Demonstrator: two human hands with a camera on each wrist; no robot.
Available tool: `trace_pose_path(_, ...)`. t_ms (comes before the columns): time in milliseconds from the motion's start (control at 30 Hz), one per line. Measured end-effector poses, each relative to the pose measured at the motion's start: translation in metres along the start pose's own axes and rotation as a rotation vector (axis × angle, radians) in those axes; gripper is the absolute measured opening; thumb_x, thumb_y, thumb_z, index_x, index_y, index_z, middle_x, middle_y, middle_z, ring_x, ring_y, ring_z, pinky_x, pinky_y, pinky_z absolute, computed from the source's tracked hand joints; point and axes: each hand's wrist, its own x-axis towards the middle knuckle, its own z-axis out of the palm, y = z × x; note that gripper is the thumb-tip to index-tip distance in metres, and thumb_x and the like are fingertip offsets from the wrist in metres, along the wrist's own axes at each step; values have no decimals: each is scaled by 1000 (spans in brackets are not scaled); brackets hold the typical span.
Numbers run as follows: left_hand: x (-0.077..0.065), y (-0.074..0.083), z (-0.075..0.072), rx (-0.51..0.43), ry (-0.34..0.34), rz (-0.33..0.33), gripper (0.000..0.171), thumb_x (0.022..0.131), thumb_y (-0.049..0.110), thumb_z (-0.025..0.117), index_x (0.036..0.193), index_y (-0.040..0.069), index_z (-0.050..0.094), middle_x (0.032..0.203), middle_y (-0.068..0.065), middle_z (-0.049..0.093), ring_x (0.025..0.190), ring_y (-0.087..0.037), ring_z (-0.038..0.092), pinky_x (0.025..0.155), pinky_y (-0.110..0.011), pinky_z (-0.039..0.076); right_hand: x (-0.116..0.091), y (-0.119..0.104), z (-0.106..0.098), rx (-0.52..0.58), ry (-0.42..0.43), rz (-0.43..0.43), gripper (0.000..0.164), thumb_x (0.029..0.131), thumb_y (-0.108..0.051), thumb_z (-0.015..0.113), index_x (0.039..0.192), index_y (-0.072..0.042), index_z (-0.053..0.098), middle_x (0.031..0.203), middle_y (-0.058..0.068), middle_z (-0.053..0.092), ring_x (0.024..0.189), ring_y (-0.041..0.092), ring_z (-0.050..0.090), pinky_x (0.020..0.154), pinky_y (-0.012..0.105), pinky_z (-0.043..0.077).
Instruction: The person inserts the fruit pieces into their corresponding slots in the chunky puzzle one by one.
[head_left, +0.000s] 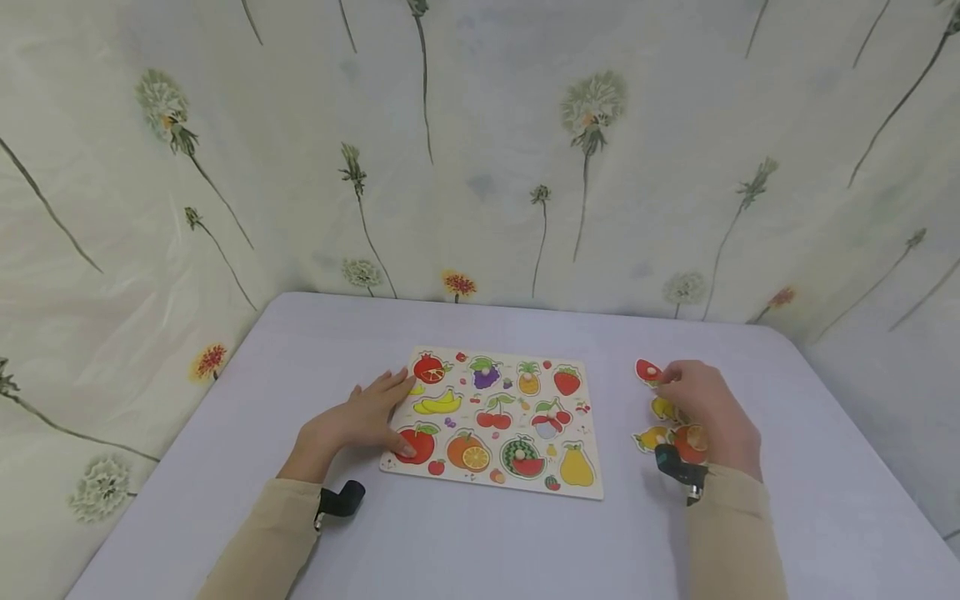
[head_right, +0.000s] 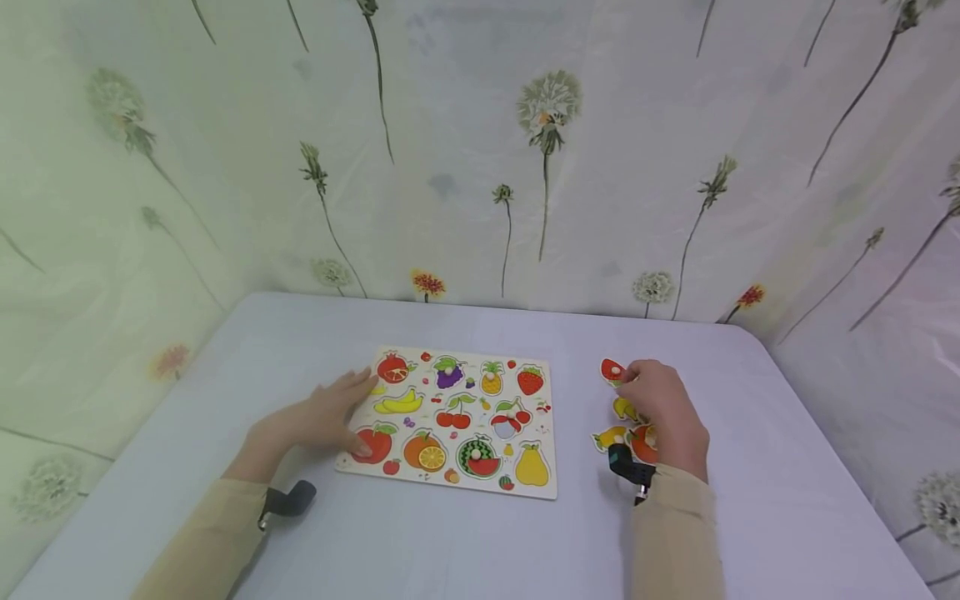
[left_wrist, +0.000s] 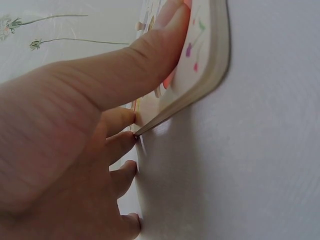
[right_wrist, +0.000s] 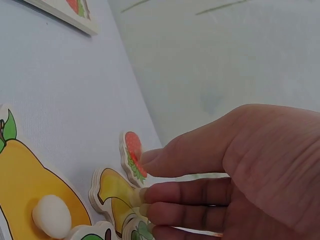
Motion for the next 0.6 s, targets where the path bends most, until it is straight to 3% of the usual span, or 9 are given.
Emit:
trace_pose_path(300, 0, -2, 1, -6, 2, -10, 108, 72, 40, 85, 159, 16, 24, 169, -6, 15, 157, -32, 5, 122, -66, 5, -6, 6, -4, -16, 21, -17, 31, 95, -22, 58, 117, 0, 61, 115, 21, 62, 96, 33, 53, 76, 39, 49)
trace_pose_path(600, 1, -1, 1, -4, 5, -12, 108, 73, 40, 85, 159, 16, 24, 169, -5, 14, 157, -32, 5, 123, -66, 5, -4, 6, 2, -8, 28, -9, 27, 91, -16, 59, 112, 1, 63, 107, 18, 61, 90, 30, 53, 69, 34, 48)
